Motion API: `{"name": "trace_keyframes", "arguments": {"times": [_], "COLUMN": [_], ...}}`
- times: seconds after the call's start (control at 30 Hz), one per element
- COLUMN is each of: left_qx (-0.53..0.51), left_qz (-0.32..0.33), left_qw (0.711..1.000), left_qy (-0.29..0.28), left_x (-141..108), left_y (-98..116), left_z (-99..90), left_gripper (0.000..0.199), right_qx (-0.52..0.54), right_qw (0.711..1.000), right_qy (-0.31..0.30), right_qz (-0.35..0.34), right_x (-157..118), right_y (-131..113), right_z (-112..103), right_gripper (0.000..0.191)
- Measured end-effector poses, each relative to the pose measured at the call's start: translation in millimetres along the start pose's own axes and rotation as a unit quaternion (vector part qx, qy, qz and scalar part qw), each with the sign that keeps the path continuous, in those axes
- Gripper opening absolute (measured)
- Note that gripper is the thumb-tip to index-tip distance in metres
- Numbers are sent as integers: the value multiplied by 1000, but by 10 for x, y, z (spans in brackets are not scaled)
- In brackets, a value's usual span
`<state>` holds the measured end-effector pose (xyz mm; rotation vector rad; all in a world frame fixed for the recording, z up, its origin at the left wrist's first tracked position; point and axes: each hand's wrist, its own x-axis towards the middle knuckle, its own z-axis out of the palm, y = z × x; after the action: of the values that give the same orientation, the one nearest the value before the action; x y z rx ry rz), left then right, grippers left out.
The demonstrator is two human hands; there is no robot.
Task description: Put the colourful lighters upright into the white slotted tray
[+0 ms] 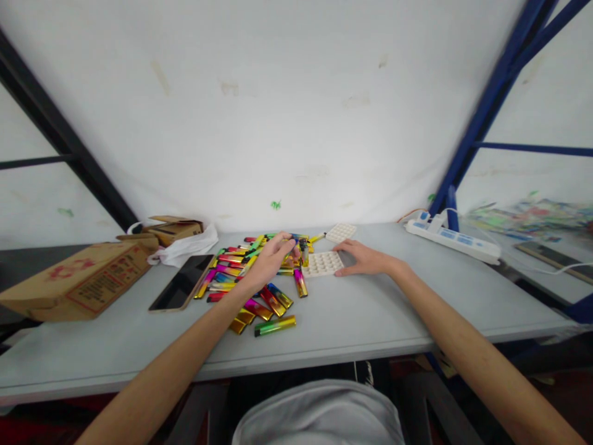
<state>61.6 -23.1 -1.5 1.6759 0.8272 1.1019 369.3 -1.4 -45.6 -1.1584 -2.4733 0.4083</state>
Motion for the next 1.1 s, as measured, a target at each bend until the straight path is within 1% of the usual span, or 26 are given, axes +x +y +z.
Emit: {"name": "trace_keyframes", "arguments": {"times": [0.07,0.13,0.27,0.37,0.43,0.53,0.67,0.73,0.83,0.93,1.0,1.03,1.1], "left_qx": [67,103,128,179,229,310,395,411,387,342,320,312,306], "left_qz": [39,65,69,83,103,128,132,133,122,106,99,99,101], "left_qw": [997,992,989,980,967,941,907,899,911,930,939,942,945], "left_qy": [4,9,-14,-27,-33,-44,-68,-68,-70,-82,-83,-76,-61], "left_x": [24,41,38,19,7,-9,-25,-27,-22,-19,-15,-12,-6], "left_y": [-48,-106,-217,-249,-226,-128,-6,-10,-81,-114,-69,-28,76], "left_z": [-19,-43,-69,-69,-70,-73,-57,-37,-4,0,-36,-71,-175], "left_gripper": [32,35,36,36,35,33,31,29,30,41,49,48,38], "right_qx": [1,3,6,6,6,3,2,4,4,3,4,4,6], "right_qw": [1000,1000,1000,1000,1000,1000,1000,1000,1000,1000,1000,1000,1000], "right_qy": [0,2,2,0,-1,-1,1,2,0,-1,-3,-3,-2], "right_qz": [-1,-2,0,0,0,-1,0,-2,-2,1,-1,-1,0], "right_x": [1,0,-4,-5,-5,-2,1,1,-1,-4,-6,-7,-8], "right_y": [0,-8,-28,-25,-14,3,5,-2,-13,-16,-13,-11,-9], "right_z": [0,-5,-15,-15,-11,-2,2,0,-6,-10,-9,-7,-4], "right_gripper": [70,70,71,72,72,73,73,73,72,71,72,73,73]}}
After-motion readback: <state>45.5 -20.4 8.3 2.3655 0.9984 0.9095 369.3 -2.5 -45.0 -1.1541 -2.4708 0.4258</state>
